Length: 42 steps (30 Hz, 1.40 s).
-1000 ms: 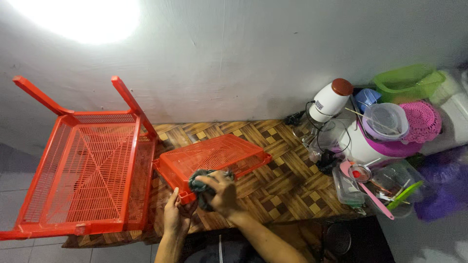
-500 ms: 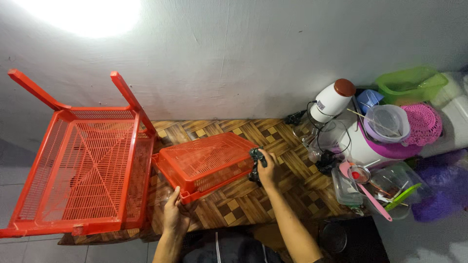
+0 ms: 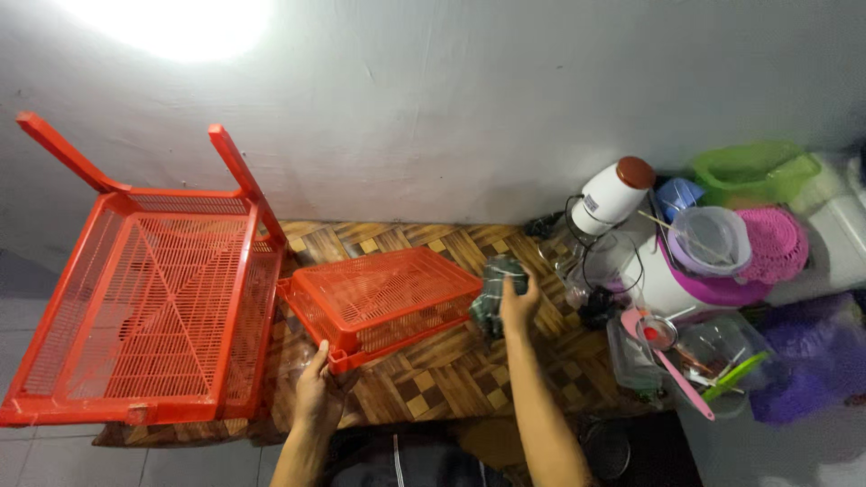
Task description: The person wipes a red plastic basket with a cloth, turning it over to clean multiple sides. The person then places the basket on a table next to another red plastic chair.
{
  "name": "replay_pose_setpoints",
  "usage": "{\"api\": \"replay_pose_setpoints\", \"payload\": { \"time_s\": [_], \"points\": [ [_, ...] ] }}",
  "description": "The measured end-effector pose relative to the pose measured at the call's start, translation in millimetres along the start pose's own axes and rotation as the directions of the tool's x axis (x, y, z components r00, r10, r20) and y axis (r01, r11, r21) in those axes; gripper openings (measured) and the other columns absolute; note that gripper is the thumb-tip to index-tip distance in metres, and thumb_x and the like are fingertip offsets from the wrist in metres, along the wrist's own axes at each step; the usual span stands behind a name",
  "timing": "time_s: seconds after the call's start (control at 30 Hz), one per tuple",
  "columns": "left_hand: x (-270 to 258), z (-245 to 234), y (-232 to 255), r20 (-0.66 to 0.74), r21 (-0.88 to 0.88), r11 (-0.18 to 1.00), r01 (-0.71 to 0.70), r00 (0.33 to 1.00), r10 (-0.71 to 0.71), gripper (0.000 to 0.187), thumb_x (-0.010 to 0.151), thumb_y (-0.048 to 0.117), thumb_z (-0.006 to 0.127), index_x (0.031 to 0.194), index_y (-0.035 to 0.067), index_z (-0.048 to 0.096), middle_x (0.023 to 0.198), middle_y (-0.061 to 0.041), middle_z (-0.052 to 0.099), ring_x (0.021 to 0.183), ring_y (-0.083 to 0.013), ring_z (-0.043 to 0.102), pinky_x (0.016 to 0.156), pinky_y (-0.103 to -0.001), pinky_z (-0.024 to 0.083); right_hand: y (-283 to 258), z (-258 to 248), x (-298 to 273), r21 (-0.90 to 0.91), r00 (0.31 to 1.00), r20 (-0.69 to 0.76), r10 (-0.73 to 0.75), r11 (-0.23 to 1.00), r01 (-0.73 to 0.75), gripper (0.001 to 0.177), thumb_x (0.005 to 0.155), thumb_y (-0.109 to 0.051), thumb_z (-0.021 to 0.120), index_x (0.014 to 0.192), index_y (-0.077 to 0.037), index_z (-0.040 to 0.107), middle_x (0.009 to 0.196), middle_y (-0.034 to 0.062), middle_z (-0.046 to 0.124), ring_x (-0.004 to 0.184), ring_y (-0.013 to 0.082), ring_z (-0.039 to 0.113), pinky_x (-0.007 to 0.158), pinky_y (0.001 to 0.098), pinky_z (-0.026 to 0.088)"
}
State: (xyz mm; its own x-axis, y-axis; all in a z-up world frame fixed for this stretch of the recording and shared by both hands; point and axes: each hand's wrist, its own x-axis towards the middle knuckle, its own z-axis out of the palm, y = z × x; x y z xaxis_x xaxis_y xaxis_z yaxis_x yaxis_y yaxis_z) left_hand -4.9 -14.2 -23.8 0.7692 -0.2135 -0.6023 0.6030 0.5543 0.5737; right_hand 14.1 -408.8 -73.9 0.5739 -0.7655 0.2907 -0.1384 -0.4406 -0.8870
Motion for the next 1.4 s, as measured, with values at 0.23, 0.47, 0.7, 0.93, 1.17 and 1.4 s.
{"api": "replay_pose_setpoints", "payload": {
  "time_s": [0.23, 0.47, 0.7, 0.93, 1.17, 1.4],
  "points": [
    [9.1, -13.5, -16.7, 0.078, -0.049, 0.998, -0.026, 0.997, 0.029, 0.037, 0.111, 0.036, 0.042, 0.118, 0.005, 0.061, 0.098, -0.007, 0.069, 0.087, -0.0192, 0.066, 0.087, -0.041, 0.055, -164.1, 29.4, -130.0, 0.304, 0.746, 0.476, -0.466, 0.883, 0.357, 0.034, 0.090, -0.014, 0.074, 0.123, -0.022, 0.069, 0.114, 0.0043, 0.073, 0.097, 0.0203, 0.073, 0.081, 0.0373, 0.065],
    [17.5, -25.9, -13.2, 0.015, -0.145, 0.988, -0.051, 0.998, 0.054, 0.034, 0.110, 0.038, 0.042, 0.108, 0.010, 0.061, 0.084, -0.002, 0.063, 0.067, -0.0147, 0.060, 0.082, -0.039, 0.054, -159.1, 53.3, -154.8, 0.001, 0.778, 0.503, -0.378, 0.900, 0.436, 0.035, 0.092, -0.017, 0.080, 0.125, -0.023, 0.071, 0.100, 0.0036, 0.071, 0.065, 0.0162, 0.068, 0.053, 0.0291, 0.060],
    [3.8, -12.9, -9.6, -0.043, -0.121, 0.992, -0.040, 0.998, 0.035, 0.040, 0.108, 0.039, 0.043, 0.125, 0.008, 0.060, 0.103, -0.004, 0.071, 0.085, -0.0169, 0.069, 0.090, -0.043, 0.055, -51.3, 28.3, -90.1, -0.278, 0.904, 0.359, -0.232, 0.898, 0.341, 0.044, 0.081, -0.011, 0.078, 0.123, -0.022, 0.070, 0.109, 0.0025, 0.071, 0.085, 0.0183, 0.071, 0.068, 0.0317, 0.063],
    [6.2, -11.5, -9.4, 0.076, -0.087, 0.994, -0.071, 0.994, 0.078, 0.047, 0.109, 0.040, 0.042, 0.125, 0.001, 0.061, 0.108, -0.011, 0.073, 0.093, -0.0219, 0.069, 0.089, -0.041, 0.056, -12.6, -3.9, -22.6, -0.385, 0.955, 0.291, 0.053, 0.921, 0.066, 0.035, 0.085, -0.010, 0.074, 0.119, -0.021, 0.073, 0.114, 0.0054, 0.071, 0.097, 0.0263, 0.071, 0.080, 0.0391, 0.058],
    [-2.9, 2.0, -10.5, 0.037, -0.044, 0.997, -0.067, 0.997, 0.068, 0.045, 0.105, 0.038, 0.043, 0.130, 0.003, 0.059, 0.117, -0.010, 0.072, 0.100, -0.0227, 0.071, 0.088, -0.041, 0.056, -49.8, -4.1, -2.3, 0.036, 0.941, 0.323, -0.097, 0.995, 0.090, 0.033, 0.085, -0.008, 0.067, 0.118, -0.007, 0.071, 0.106, 0.0118, 0.076, 0.098, 0.0248, 0.073, 0.089, 0.0401, 0.057],
    [15.2, -17.9, -22.2, 0.006, -0.059, 0.997, -0.057, 0.998, 0.058, 0.044, 0.107, 0.041, 0.045, 0.126, 0.006, 0.061, 0.102, -0.006, 0.070, 0.082, -0.0148, 0.066, 0.089, -0.041, 0.058, -175.2, 6.9, -90.8, 0.505, 0.648, 0.669, -0.364, 0.862, -0.038, 0.032, 0.087, -0.011, 0.063, 0.119, -0.010, 0.066, 0.108, 0.0105, 0.071, 0.093, 0.0211, 0.073, 0.078, 0.0369, 0.068]
  ]
}}
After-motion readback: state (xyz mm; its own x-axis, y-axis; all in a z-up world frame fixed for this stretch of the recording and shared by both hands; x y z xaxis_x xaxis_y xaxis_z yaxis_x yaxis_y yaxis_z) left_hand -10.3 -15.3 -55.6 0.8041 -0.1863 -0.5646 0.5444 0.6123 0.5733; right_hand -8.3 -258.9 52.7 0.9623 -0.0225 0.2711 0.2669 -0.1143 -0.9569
